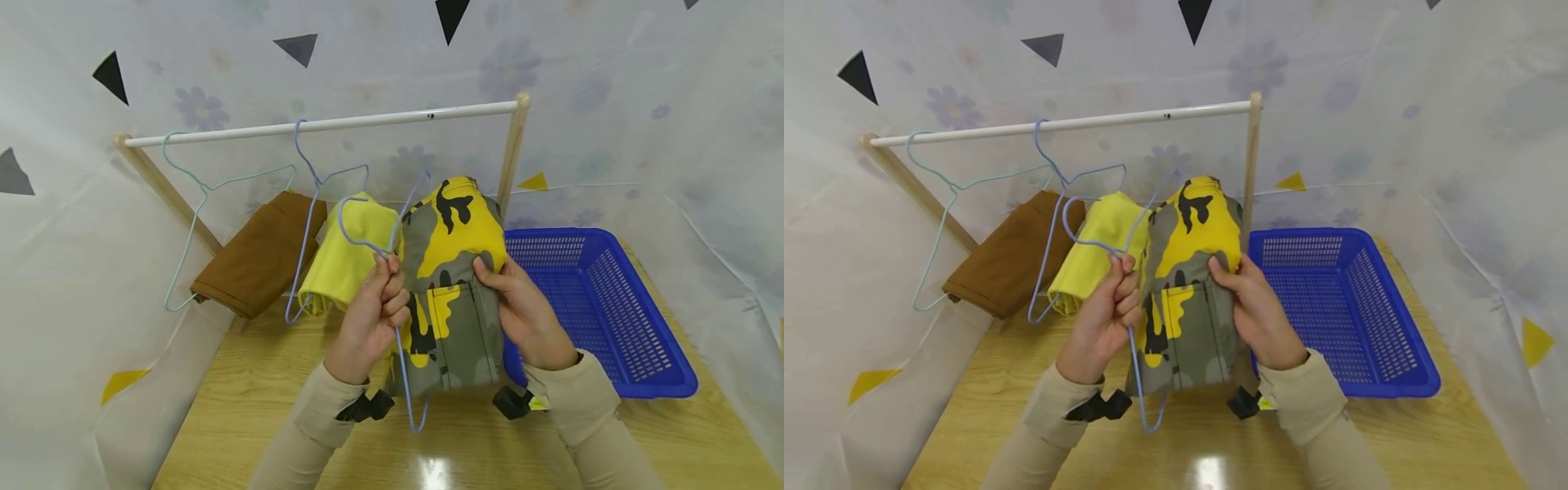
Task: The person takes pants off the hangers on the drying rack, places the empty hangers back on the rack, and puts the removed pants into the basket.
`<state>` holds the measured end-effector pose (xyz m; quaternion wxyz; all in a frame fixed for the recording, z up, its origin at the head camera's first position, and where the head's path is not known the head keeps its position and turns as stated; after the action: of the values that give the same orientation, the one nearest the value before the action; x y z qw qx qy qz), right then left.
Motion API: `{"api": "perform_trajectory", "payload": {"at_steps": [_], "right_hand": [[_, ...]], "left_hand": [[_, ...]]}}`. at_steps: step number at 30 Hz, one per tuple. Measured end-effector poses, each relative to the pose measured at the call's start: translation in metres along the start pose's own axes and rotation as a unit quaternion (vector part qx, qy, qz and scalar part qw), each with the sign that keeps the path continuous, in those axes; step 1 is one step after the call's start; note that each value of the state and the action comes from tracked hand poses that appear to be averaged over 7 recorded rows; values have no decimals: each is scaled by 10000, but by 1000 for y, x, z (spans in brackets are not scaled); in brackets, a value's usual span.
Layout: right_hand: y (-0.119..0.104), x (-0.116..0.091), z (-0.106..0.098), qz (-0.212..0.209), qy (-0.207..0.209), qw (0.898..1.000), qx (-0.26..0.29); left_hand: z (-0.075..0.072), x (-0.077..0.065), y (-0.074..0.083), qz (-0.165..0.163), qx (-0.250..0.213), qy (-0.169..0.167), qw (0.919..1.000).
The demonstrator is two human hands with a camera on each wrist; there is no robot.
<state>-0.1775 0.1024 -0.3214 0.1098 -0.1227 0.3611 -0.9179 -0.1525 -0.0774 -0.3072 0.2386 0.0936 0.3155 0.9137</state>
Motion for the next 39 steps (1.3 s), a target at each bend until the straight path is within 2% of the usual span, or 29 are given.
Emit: {"api": "perform_trajectory", "payload": {"at_steps": [4,10,26,34,39], "right_hand": [[-2,-1,4,-20,15,9999,-164],[-7,-3,6,-151,-83,9995,-248],[-27,-15,7,-425,-34,9982,-426],[-35,-20,8,-600,-238,9978,-147],[-39,-21,6,-638,-259,9973,-261]], "left_hand": [[-6,0,-3,-151,-135,159,9997],[-13,-3,-4,-123,-96,244,9996],[-22,-7,-10,-199,-37,116,9997],[-28,-6,-15,-345,-284,189,9988],[-30,-4,-17,-379,-313,131,9987]]}}
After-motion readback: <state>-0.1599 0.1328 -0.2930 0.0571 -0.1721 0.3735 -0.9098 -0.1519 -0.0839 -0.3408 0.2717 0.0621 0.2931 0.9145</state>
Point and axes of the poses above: each hand's wrist, its own x-axis towards the middle knuckle, its own z-axis out of the palm, y = z × x, the point moved 3 cm from there along x, towards the middle knuckle, and after that the axes turned 9 degrees about -z, right-handed, at the moved point
